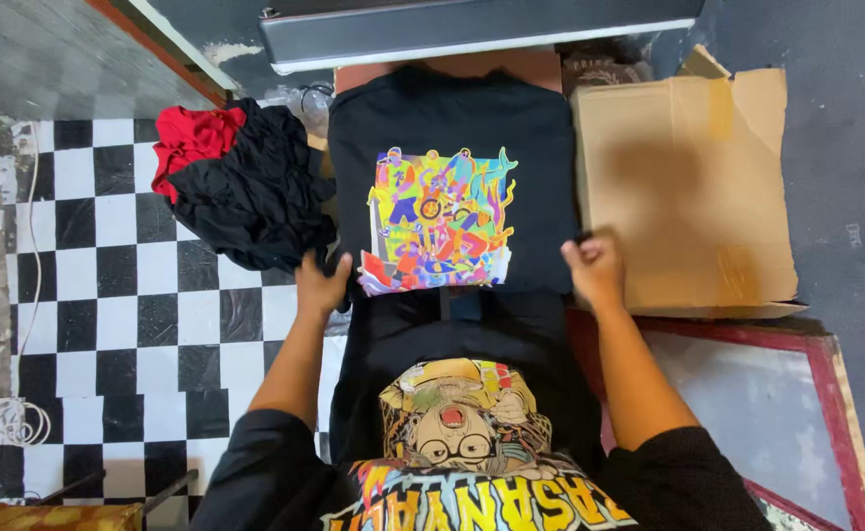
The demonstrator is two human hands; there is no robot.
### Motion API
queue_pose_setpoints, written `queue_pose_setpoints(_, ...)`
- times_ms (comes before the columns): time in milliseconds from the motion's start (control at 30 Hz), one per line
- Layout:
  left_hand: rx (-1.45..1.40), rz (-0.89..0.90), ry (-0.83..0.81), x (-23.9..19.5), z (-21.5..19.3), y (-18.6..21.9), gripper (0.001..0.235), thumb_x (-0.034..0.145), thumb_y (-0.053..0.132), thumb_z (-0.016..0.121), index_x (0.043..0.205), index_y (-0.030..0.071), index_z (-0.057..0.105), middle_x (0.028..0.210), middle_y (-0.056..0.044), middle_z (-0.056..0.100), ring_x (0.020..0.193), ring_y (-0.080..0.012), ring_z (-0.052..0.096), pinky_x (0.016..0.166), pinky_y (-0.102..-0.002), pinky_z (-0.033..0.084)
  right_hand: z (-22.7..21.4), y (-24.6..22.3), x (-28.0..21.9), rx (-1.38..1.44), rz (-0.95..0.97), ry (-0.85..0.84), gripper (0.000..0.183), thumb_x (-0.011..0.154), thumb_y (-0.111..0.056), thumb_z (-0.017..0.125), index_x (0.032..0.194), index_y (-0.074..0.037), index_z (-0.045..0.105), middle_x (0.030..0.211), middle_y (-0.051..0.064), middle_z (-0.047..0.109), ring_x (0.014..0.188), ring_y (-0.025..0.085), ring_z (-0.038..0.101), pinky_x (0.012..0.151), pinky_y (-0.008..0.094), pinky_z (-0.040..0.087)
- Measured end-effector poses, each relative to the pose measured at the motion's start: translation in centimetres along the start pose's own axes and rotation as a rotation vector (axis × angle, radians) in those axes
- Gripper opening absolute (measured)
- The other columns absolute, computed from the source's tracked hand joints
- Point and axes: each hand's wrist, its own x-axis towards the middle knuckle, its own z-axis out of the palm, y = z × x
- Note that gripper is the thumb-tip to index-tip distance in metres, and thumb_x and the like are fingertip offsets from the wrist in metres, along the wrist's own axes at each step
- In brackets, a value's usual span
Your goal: Aligning a graphic transfer on a t-shirt and applying heat using a heat press machine
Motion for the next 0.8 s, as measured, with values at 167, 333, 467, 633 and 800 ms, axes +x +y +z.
queue_pose_setpoints(167,-0.355,-0.226,-0.220,-2.6,1.2,-0.8,0.095,0.090,0.080,0.062,0.143,0.002,0.052,0.134,-0.027,0.058,0.123,-0.0437,0.059,0.091,-0.059,0.048,-2.0,-4.3,-4.0,0.424,0.444,-0.409,0.091,0.094,-0.065,0.072,0.154,-0.004,0.039,0.152,0.032,0.043,0.138,0.047,0.047,0.109,0.058,0.044)
queue_pose_setpoints(333,-0.362,-0.123,-0.005,0.7,2.1,-4.3,0.048,0.094,0.057,0.073,0.106,0.010,0.071,0.094,-0.011,0.071,0.090,-0.0264,0.069,0.071,-0.038,0.052,-2.5,-4.3,-4.2,0.655,0.475,-0.347,0.083,0.087,-0.053,0.088,0.142,-0.002,0.051,0.135,0.019,0.057,0.123,0.033,0.061,0.103,0.046,0.051)
queue_pose_setpoints(467,-0.213,0.077,0.038,-3.2,-1.6,-0.3,0.041,0.105,0.050,0.059,0.105,0.009,0.059,0.100,-0.022,0.069,0.105,-0.0423,0.066,0.088,-0.052,0.049,-4.0,-1.3,-1.7,0.375,0.453,-0.246,0.083,0.081,-0.053,0.092,0.138,-0.003,0.059,0.127,0.026,0.059,0.115,0.038,0.063,0.086,0.047,0.055)
queue_pose_setpoints(633,-0.310,0.294,0.138,-7.3,-5.1,5.1,0.034,0.109,0.039,0.059,0.105,0.006,0.055,0.090,-0.024,0.063,0.091,-0.0425,0.062,0.082,-0.052,0.047,-9.1,-10.7,-2.3,0.525,0.122,-0.066,0.036,0.092,-0.034,0.082,0.091,-0.014,0.053,0.075,-0.007,0.039,0.066,0.009,0.042,0.058,0.021,0.028)
queue_pose_setpoints(800,-1.085,0.271,0.040,-8.1,-7.6,8.7,0.038,0.100,0.020,0.076,0.122,0.012,0.045,0.095,-0.003,0.064,0.079,-0.0170,0.069,0.070,-0.031,0.062,-14.7,-17.0,-1.3,0.781,0.046,-0.101,0.025,0.107,-0.030,0.074,0.098,-0.016,0.056,0.078,-0.004,0.059,0.066,0.007,0.061,0.063,0.018,0.048)
